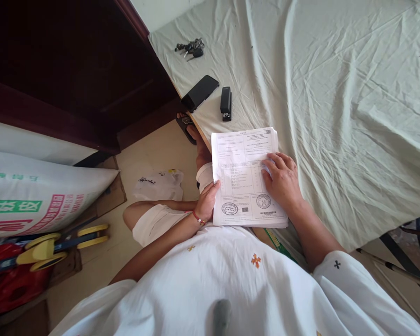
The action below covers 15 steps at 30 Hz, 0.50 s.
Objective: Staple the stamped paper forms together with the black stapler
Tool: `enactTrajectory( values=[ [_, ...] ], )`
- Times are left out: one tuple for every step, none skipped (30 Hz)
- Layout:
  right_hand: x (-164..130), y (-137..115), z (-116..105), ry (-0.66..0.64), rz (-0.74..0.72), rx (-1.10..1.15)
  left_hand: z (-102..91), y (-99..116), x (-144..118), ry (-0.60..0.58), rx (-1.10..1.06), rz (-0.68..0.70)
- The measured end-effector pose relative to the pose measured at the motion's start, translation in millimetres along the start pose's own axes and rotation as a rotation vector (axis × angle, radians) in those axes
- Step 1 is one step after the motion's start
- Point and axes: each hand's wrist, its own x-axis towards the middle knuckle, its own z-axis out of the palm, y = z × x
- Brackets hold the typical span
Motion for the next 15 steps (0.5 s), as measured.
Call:
enactTrajectory(
  values=[
    [-0.3, -1.8, -1.0, -0.006, 0.006, -0.005, -0.2, 0.0, 0.1, 0.002, 0.016, 0.005],
    [-1.1, -3.6, -2.4, -0.013, 0.011, -0.012, -0.4, 0.3, 0.1, 0.001, 0.037, 0.012],
    [-2.3, -5.2, -4.2, -0.022, 0.012, -0.019, -0.4, 0.9, -0.2, -0.004, 0.061, 0.020],
    [-3.9, -6.5, -6.6, -0.035, 0.010, -0.026, -0.4, 1.7, -0.6, -0.011, 0.087, 0.027],
    [-5.5, -7.4, -9.7, -0.049, 0.005, -0.031, -0.4, 2.7, -1.1, -0.020, 0.112, 0.033],
    [-6.6, -7.7, -13.5, -0.063, -0.001, -0.036, -0.5, 3.7, -1.6, -0.030, 0.132, 0.038],
    [-6.9, -7.7, -18.0, -0.077, -0.005, -0.039, -0.7, 4.5, -1.9, -0.039, 0.147, 0.041],
    [-5.7, -7.2, -23.0, -0.088, -0.010, -0.041, -0.9, 5.0, -2.1, -0.047, 0.154, 0.042],
    [-2.7, -6.7, -28.2, -0.096, -0.013, -0.043, -1.2, 5.1, -2.1, -0.053, 0.154, 0.041],
    [2.3, -6.3, -33.3, -0.102, -0.019, -0.042, -1.4, 4.9, -1.9, -0.058, 0.148, 0.037],
    [9.5, -6.3, -37.7, -0.106, -0.030, -0.038, -1.6, 4.3, -1.6, -0.059, 0.137, 0.030],
    [18.6, -6.9, -40.8, -0.109, -0.044, -0.029, -1.7, 3.6, -1.1, -0.057, 0.123, 0.022],
    [29.3, -8.0, -42.1, -0.112, -0.068, -0.017, -1.6, 2.9, -0.6, -0.054, 0.108, 0.013],
    [41.2, -9.7, -41.4, -0.116, -0.094, -0.002, -1.4, 2.3, -0.2, -0.052, 0.094, 0.006],
    [53.6, -11.8, -38.3, -0.122, -0.120, 0.015, -1.1, 2.1, 0.1, -0.054, 0.084, 0.003]
  ],
)
